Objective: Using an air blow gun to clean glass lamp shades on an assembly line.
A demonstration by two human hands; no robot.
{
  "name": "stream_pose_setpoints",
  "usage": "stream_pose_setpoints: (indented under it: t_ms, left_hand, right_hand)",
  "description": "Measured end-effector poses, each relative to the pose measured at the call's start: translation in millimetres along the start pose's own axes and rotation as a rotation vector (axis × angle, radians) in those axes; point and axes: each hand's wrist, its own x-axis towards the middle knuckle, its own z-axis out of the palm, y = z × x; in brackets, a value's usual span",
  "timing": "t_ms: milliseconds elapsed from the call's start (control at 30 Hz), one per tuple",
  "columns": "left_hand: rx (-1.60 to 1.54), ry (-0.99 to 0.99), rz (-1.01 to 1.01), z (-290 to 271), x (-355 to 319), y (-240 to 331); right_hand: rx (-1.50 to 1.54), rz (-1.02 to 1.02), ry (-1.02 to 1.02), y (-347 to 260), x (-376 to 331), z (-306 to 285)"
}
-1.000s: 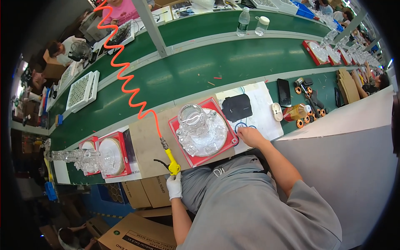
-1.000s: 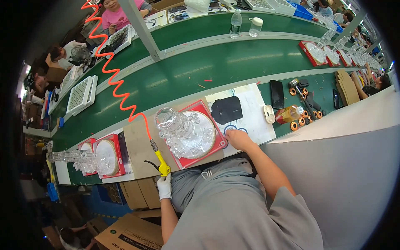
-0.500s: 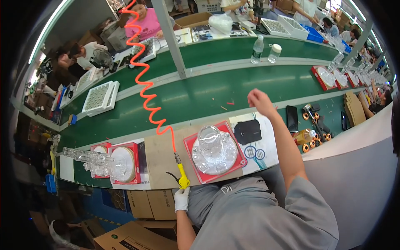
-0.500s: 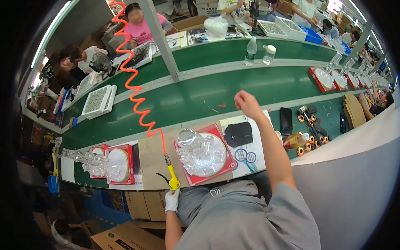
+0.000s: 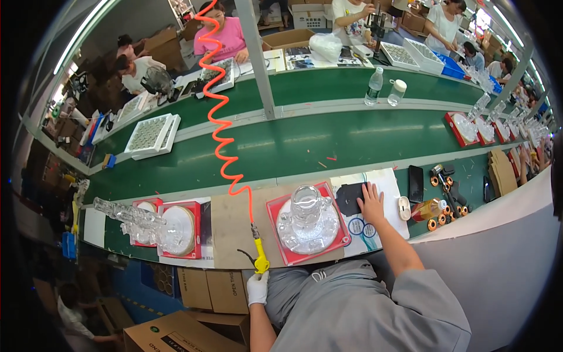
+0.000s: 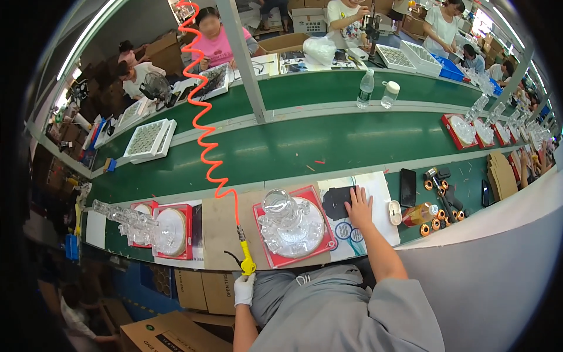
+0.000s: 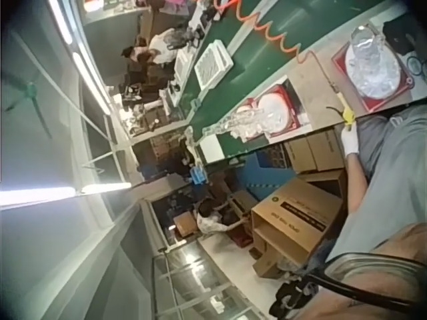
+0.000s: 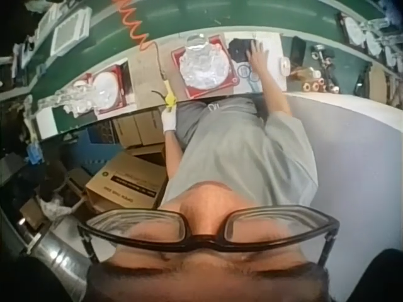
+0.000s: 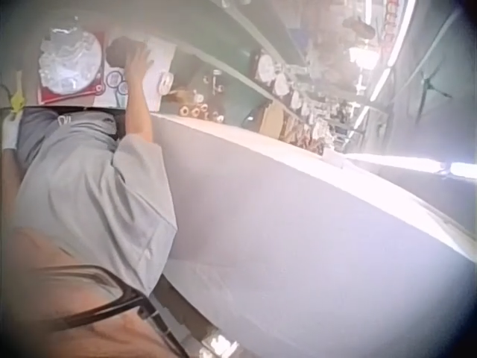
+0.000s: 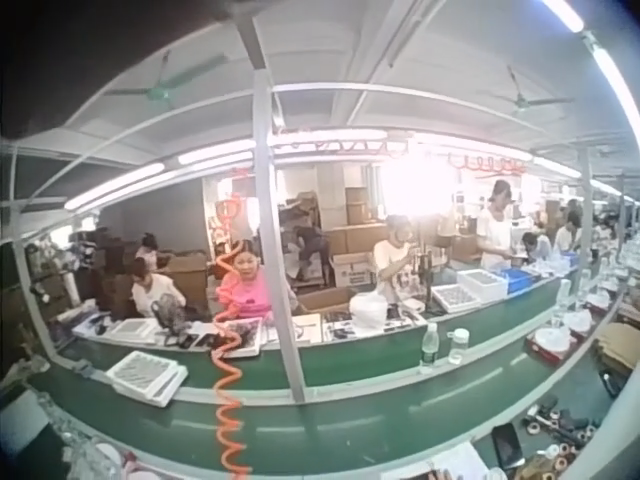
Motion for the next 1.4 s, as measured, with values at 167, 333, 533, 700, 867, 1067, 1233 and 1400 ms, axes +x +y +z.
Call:
stream_pose_setpoints:
  t_ms: [167, 333, 533, 700, 867, 1067, 1233, 1400]
  left_hand:
    - [0.049, -0.045, 0.023, -9, -7, 22]
    - [-0.113, -0.144, 0.099, -2, -19, 51]
    - [-0.392, -0.155, 0.131, -5, -64, 137]
    - [-0.415, -0.134, 0.453, -11, -109, 203]
    - [-0.016, -0.589, 0.964, 4, -99, 248]
    - [0.31, -0.638, 1.032, 25, -75, 248]
    - [0.258, 0.066, 1.388, -12, -57, 326]
    - [0.497, -0.009, 1.458, 24, -30, 399]
  right_hand:
    - [-0.013, -0.012, -0.087, -22, -76, -27]
    - [0.617, 0.16, -0.112, -46, -95, -58]
    - [0.161, -0.075, -0.455, -62, -74, -71]
    - [0.719, -0.158, -0.562, -75, -44, -165]
    - [2.062, -0.489, -0.69, -132, -53, -250]
    - [2.135, -0.464, -0.604, -134, -54, -235]
    - [2.119, -0.035, -0.487, -103, -46, -249]
    - [1.672, 0.252, -0.243, -77, -29, -206]
